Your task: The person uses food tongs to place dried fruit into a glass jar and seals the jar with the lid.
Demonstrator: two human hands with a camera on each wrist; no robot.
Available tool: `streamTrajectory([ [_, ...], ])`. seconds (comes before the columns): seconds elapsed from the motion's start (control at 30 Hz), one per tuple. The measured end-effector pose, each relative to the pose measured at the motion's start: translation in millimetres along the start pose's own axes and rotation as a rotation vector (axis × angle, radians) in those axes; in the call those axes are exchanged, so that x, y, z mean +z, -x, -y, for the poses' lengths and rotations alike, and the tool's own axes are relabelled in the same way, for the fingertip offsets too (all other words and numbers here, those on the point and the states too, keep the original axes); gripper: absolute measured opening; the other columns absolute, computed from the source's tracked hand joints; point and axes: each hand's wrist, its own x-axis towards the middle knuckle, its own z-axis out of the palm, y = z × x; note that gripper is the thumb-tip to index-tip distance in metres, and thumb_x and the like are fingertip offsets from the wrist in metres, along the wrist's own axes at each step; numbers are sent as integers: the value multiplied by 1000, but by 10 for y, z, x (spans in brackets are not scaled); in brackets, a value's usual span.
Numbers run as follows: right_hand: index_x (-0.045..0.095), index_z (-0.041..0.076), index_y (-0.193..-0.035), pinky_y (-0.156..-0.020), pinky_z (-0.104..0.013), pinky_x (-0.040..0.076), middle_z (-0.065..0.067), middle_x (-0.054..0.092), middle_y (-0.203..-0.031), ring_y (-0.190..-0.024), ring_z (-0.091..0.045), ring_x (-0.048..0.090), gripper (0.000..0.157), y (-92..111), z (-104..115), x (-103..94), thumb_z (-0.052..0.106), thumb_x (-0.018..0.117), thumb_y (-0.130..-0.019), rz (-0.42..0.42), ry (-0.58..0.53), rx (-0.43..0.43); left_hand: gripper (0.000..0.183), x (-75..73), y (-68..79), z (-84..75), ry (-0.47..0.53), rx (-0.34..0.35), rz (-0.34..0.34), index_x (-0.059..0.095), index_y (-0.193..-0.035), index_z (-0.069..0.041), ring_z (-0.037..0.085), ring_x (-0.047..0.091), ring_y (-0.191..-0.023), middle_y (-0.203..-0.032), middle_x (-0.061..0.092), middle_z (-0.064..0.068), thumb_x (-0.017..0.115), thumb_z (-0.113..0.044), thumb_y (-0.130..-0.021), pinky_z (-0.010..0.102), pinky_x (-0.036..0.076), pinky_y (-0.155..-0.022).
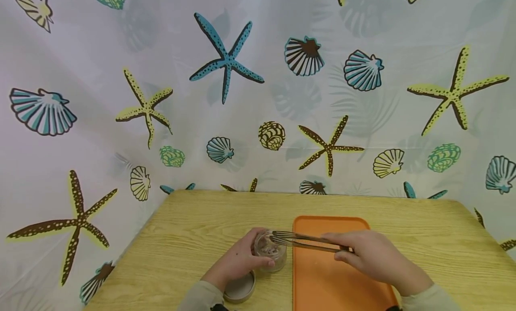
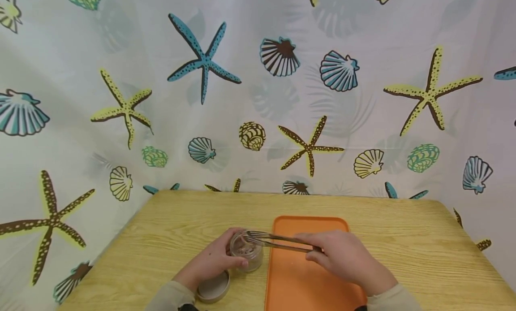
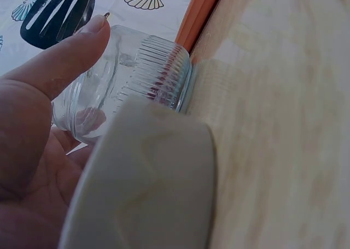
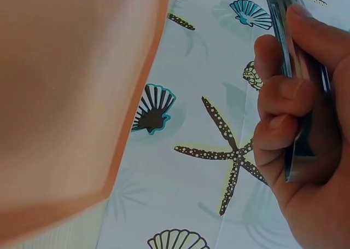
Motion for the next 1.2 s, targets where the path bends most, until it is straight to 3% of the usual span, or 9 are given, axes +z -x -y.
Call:
streamTrajectory([
  [0.1,58,33,-144,-53,-24,38,24,57,-85,-58,2,43,49,-4,4,8,45,64,-97,25,-20,27,87,3,7,-5,9,-2,-1,38,-153,-21,30,52,-129,-148,51,7,83,-46,-83,57,41,-103],
  [0.23,55,32,-147,-50,-23,34,24,51,-80,-53,0,36,55,0,6,9,49,65,-96,40,-24,77,89,5,10,-9,4,0,-4,37,-154,-20,30,50,-132,-149,50,5,83,-46,-83,57,40,-103],
  [0.67,50,28,-151,-51,-26,39,18,54,-89,-52,-2,41,63,97,-93,-5,43,71,-94,40,-59,222,87,6,3,-1,38,12,16,36,-154,-20,33,43,-139,-150,49,9,82,-44,-85,57,37,-107],
  [0.87,49,27,-151,-50,-27,38,15,54,-89,-52,-5,41,63,159,-183,-35,44,71,-94,49,-96,290,85,-3,10,-10,40,14,18,37,-154,-20,31,48,-135,-150,49,10,82,-44,-85,55,39,-105],
  [1.2,42,21,-156,-57,-30,41,12,58,-91,-58,-7,46,64,298,-346,-56,33,68,-99,70,-107,369,85,-4,11,-4,32,19,11,38,-154,-19,27,53,-129,-149,50,9,82,-43,-85,52,41,-103],
])
